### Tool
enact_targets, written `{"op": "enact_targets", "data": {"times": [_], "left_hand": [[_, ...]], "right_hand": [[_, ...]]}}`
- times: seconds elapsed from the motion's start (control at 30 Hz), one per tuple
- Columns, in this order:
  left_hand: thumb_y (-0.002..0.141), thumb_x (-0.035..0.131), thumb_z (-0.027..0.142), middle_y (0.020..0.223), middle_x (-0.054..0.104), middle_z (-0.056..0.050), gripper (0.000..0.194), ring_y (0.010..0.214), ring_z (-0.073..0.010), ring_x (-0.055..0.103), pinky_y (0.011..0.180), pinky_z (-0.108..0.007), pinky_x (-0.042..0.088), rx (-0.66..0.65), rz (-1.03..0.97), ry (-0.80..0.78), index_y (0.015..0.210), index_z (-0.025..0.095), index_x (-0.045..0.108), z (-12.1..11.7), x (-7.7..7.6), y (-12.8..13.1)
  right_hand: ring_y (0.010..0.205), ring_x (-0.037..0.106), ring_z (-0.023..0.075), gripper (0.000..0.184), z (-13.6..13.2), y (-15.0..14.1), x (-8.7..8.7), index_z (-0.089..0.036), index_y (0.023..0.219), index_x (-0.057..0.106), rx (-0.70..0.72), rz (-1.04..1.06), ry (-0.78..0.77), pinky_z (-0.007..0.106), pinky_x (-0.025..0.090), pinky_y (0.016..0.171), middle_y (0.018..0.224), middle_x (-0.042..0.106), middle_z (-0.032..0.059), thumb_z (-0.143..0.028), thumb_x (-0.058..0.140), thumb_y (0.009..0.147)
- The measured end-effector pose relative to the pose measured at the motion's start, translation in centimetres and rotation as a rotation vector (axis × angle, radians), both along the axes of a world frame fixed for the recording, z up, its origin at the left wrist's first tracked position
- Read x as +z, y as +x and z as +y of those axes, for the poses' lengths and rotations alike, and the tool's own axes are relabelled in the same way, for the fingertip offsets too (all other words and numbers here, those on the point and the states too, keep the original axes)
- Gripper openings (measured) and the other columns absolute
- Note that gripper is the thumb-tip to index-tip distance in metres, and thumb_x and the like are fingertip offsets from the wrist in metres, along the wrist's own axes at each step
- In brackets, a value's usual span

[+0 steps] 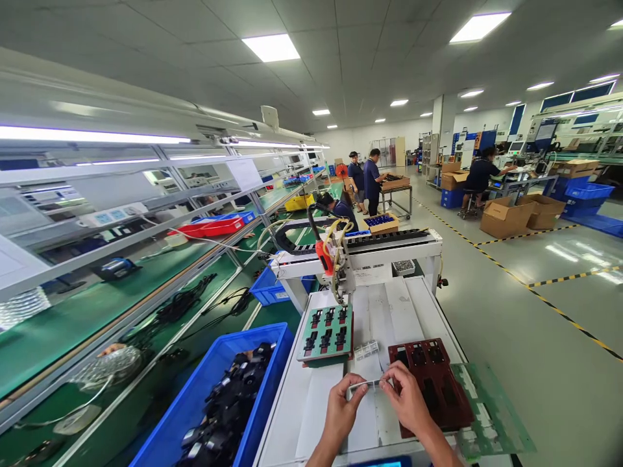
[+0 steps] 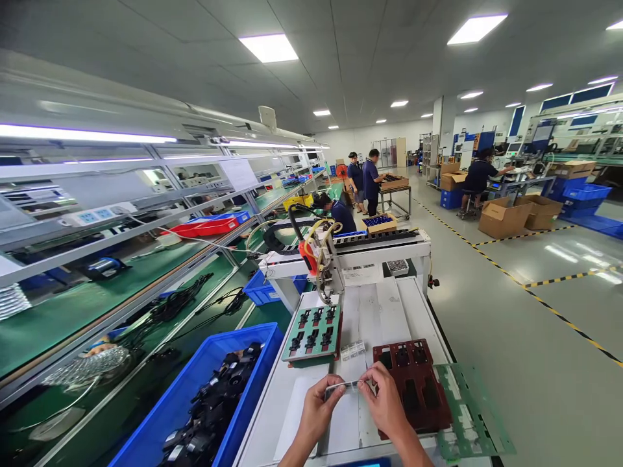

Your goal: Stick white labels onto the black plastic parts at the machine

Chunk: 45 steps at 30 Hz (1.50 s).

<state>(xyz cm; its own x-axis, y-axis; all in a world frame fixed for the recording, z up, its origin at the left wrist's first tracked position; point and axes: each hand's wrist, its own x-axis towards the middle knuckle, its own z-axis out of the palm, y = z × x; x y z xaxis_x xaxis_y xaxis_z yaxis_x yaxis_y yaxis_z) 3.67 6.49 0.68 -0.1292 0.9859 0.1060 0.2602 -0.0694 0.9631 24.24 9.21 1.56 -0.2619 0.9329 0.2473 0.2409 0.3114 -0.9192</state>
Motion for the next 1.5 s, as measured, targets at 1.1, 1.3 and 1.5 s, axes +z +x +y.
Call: {"op": "enact_targets", "data": {"times": [1.1,1.3,1.5], "left_hand": [[0.088,0.072,0.061,0.070,0.067,-0.001,0.044,0.071,-0.0199,0.057,0.070,-0.029,0.044,0.056,0.013,-0.050,0.078,0.018,0.070,-0.8,0.5,1.2],[0.089,0.069,0.062,0.071,0.064,-0.001,0.045,0.071,-0.0190,0.054,0.070,-0.028,0.042,0.004,0.052,-0.040,0.078,0.018,0.068,-0.9,0.6,2.0],[0.099,0.050,0.061,0.075,0.064,-0.002,0.048,0.075,-0.0221,0.060,0.072,-0.031,0.049,0.015,0.067,-0.039,0.078,0.020,0.064,-0.5,-0.7,1.5]], "right_hand": [[0.115,0.063,0.0282,0.018,-1.1,1.1,-0.6,-0.025,0.098,0.070,-0.002,0.018,0.167,0.044,0.052,0.100,0.116,0.068,0.0091,-0.031,0.055,0.106],[0.120,0.062,0.0308,0.054,-1.1,-0.1,-1.9,-0.035,0.151,0.052,-0.029,-0.093,0.356,0.053,0.054,0.104,0.111,0.075,0.0061,-0.016,0.060,0.101],[0.104,0.069,0.0283,0.041,-0.9,0.4,-3.0,-0.041,0.137,0.065,-0.055,-0.138,0.449,0.049,0.061,0.094,0.106,0.076,0.0042,-0.021,0.061,0.102]]}}
